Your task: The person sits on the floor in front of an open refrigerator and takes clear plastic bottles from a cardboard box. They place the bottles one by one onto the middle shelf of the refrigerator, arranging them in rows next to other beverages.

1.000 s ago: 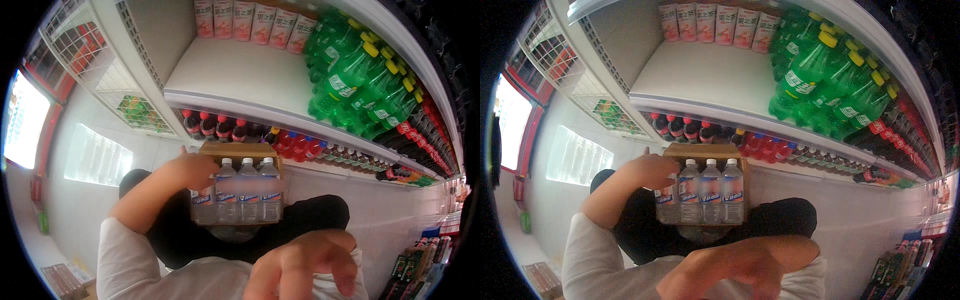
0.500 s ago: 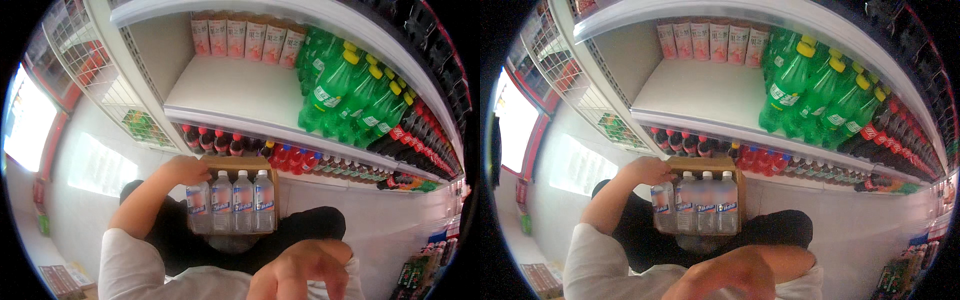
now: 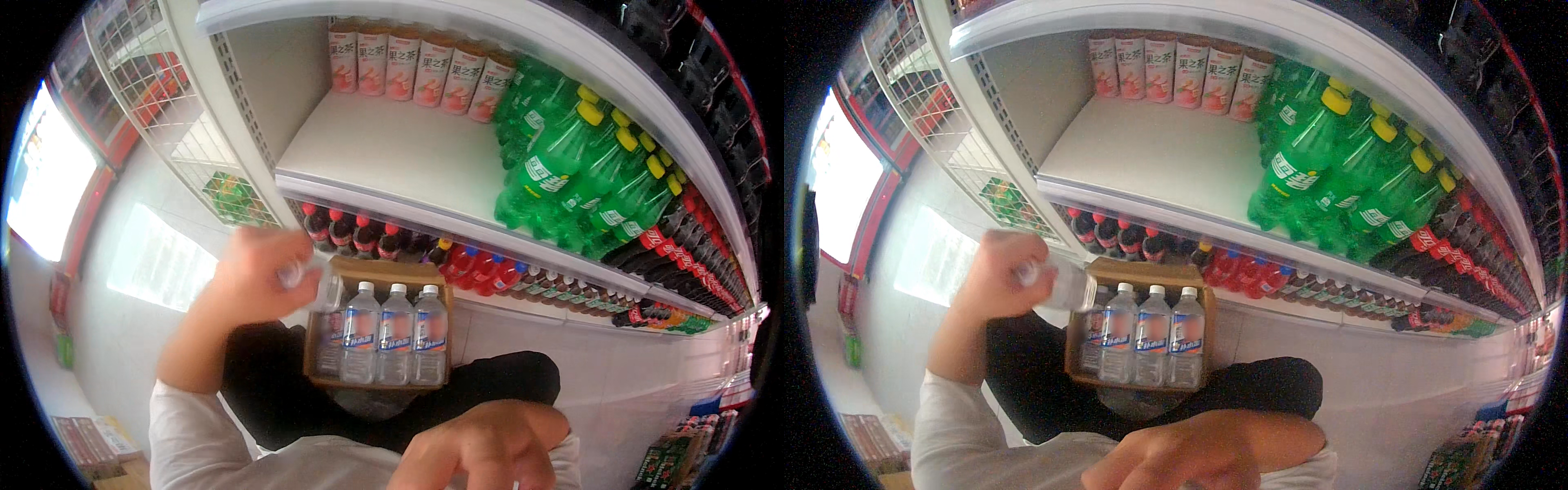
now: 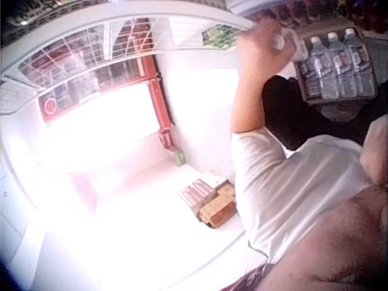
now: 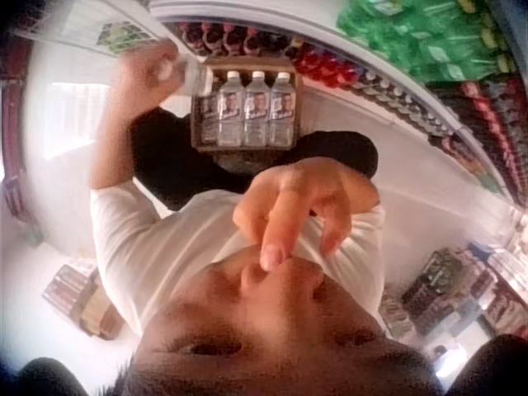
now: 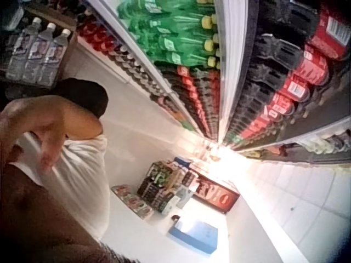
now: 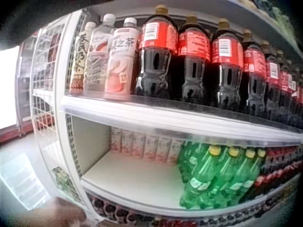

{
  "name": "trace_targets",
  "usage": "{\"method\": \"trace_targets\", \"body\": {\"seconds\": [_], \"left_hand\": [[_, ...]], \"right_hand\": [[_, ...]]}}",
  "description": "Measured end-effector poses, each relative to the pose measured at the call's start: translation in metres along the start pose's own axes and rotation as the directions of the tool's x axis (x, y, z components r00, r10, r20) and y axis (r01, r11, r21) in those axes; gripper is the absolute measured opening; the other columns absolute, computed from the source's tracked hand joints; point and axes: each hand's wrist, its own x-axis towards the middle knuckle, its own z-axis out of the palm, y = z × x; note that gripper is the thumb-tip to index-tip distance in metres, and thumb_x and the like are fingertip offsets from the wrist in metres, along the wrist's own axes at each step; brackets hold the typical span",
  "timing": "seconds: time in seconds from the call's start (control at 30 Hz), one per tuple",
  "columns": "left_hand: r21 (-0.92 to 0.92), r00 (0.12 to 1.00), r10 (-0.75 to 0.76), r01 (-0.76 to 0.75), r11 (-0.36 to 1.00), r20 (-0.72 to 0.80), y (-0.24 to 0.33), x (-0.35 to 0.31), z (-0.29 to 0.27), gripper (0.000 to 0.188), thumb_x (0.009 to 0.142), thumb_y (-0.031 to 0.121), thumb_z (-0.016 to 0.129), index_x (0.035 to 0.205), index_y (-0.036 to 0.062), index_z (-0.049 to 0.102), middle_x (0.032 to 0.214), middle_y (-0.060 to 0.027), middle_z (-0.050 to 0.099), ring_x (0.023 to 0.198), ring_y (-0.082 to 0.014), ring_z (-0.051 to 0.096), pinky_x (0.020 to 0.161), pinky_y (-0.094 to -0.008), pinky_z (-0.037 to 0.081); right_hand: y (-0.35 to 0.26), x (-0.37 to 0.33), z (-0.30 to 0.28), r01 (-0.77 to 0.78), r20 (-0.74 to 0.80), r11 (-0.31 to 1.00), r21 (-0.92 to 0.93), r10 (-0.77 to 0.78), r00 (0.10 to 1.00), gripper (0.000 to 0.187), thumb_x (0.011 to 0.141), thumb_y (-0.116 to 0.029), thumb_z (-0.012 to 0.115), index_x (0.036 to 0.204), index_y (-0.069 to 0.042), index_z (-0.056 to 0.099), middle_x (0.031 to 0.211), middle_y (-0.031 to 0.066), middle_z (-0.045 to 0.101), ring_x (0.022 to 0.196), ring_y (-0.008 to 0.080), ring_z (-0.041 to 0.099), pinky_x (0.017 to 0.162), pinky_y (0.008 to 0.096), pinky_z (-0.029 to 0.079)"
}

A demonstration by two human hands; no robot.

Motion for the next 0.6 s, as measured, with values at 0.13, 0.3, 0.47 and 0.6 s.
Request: {"method": "trace_targets", "body": {"seconds": [0.13,0.3,0.47,0.6], "left_hand": [[0.05,0.899,0.126,-0.116,0.992,-0.42,0.004,0.055,-0.007,0.016,0.077,0.011,0.074,0.079,0.0056,0.06,0.07,-0.0102,0.059,0.062,-0.0288,0.063,0.057,-0.0327,0.049],[0.164,0.758,0.343,-0.304,0.938,-0.556,0.001,0.15,0.038,0.015,0.081,0.014,0.074,0.085,0.0061,0.062,0.075,-0.014,0.066,0.068,-0.033,0.067,0.061,-0.0375,0.053],[0.252,0.875,0.258,-0.163,0.954,-0.41,-0.018,0.247,0.094,0.027,0.089,0.032,0.069,0.101,0.0073,0.069,0.089,-0.0211,0.071,0.083,-0.0416,0.07,0.072,-0.0502,0.057],[0.3,0.893,0.325,-0.232,0.925,-0.312,0.001,0.311,0.114,0.035,0.092,0.036,0.067,0.112,0.0082,0.071,0.096,-0.0227,0.072,0.088,-0.0436,0.07,0.08,-0.053,0.057]], "right_hand": [[0.008,-0.005,-0.001,0.05,-0.014,0.998,-0.031,-0.05,0.999,0.05,0.092,-0.031,0.074,0.126,0.005,0.066,0.093,0.0185,0.066,0.07,0.0261,0.06,0.056,0.035,0.047],[0.015,-0.012,-0.01,0.241,0.017,0.958,-0.154,-0.241,0.97,0.053,0.092,-0.035,0.074,0.124,0.006,0.066,0.095,0.0198,0.066,0.071,0.0261,0.06,0.058,0.0344,0.047],[-0.003,-0.009,-0.012,0.11,-0.064,0.994,-0.027,-0.111,0.992,0.055,0.092,-0.038,0.074,0.123,0.007,0.066,0.103,0.0228,0.068,0.074,0.0257,0.059,0.058,0.0348,0.047],[-0.023,-0.01,-0.001,0.1,-0.179,0.994,-0.047,-0.106,0.978,0.056,0.092,-0.037,0.074,0.123,0.008,0.065,0.098,0.0205,0.067,0.073,0.0247,0.058,0.059,0.0355,0.046]]}}
